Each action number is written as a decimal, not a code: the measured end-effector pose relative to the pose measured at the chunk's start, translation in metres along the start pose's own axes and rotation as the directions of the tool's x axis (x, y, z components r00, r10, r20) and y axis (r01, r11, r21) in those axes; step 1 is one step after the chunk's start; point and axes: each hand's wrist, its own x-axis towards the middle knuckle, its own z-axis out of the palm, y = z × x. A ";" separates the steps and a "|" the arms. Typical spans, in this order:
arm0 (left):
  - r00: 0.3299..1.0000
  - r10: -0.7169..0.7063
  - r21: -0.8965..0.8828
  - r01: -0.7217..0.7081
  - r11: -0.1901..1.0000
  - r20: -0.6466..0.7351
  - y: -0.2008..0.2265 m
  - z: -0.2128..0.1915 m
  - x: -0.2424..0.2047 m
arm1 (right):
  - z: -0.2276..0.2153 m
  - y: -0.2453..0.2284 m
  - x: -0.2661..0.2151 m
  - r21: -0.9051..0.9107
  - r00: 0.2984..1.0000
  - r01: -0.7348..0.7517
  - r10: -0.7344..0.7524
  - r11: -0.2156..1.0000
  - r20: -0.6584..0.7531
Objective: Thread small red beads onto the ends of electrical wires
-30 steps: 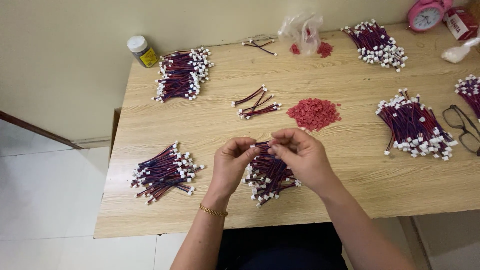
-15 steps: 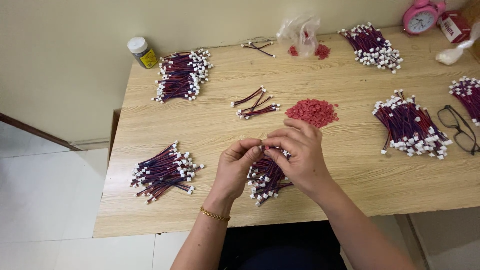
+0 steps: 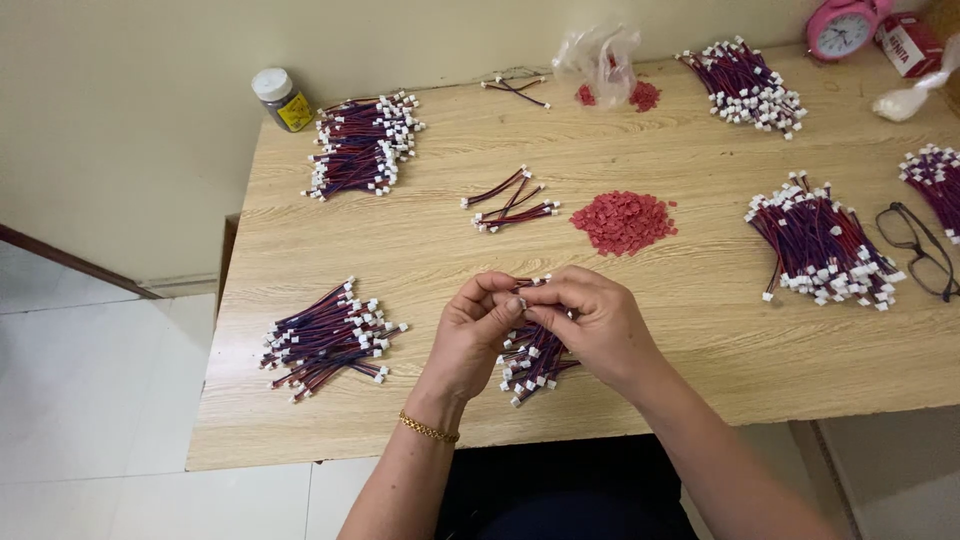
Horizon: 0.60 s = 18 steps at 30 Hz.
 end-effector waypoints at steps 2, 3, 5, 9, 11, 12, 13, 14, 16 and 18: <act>1.000 -0.014 -0.003 0.014 1.000 0.002 0.000 -0.002 -0.002 | 0.000 0.002 0.000 0.037 1.000 -0.018 0.017 0.999 0.022; 1.000 -0.026 -0.006 0.026 1.000 0.003 0.001 -0.003 -0.002 | 0.000 0.003 0.001 0.074 0.998 -0.034 0.031 0.997 0.045; 1.000 -0.028 -0.009 0.028 1.000 0.013 -0.001 -0.007 0.000 | 0.002 0.018 0.000 0.127 0.996 -0.046 0.036 0.991 0.077; 0.997 -0.035 0.011 0.034 0.999 0.071 0.003 -0.012 0.000 | -0.007 0.015 0.002 0.328 0.968 -0.202 0.137 0.923 0.213; 0.994 -0.040 0.058 0.035 0.998 0.098 0.009 -0.011 -0.001 | -0.005 0.023 0.000 0.362 0.963 -0.221 0.145 0.905 0.226; 0.991 -0.047 0.106 0.033 0.994 0.126 0.011 -0.010 -0.001 | -0.004 0.028 -0.002 0.397 0.959 -0.239 0.152 0.886 0.240; 0.991 -0.050 0.107 0.037 0.994 0.126 0.014 -0.008 -0.002 | -0.004 0.028 -0.002 0.397 0.959 -0.242 0.155 0.885 0.238; 0.988 -0.066 0.153 0.044 0.987 0.142 0.017 -0.006 -0.002 | -0.005 0.028 -0.003 0.383 0.964 -0.223 0.145 0.896 0.222; 0.984 -0.085 0.200 0.053 0.978 0.156 0.022 -0.005 -0.002 | -0.004 0.026 -0.001 0.370 0.969 -0.207 0.137 0.906 0.206; 0.982 -0.097 0.261 0.053 0.964 0.160 0.023 -0.004 0.000 | -0.002 0.024 0.002 0.263 0.981 -0.132 0.088 0.956 0.170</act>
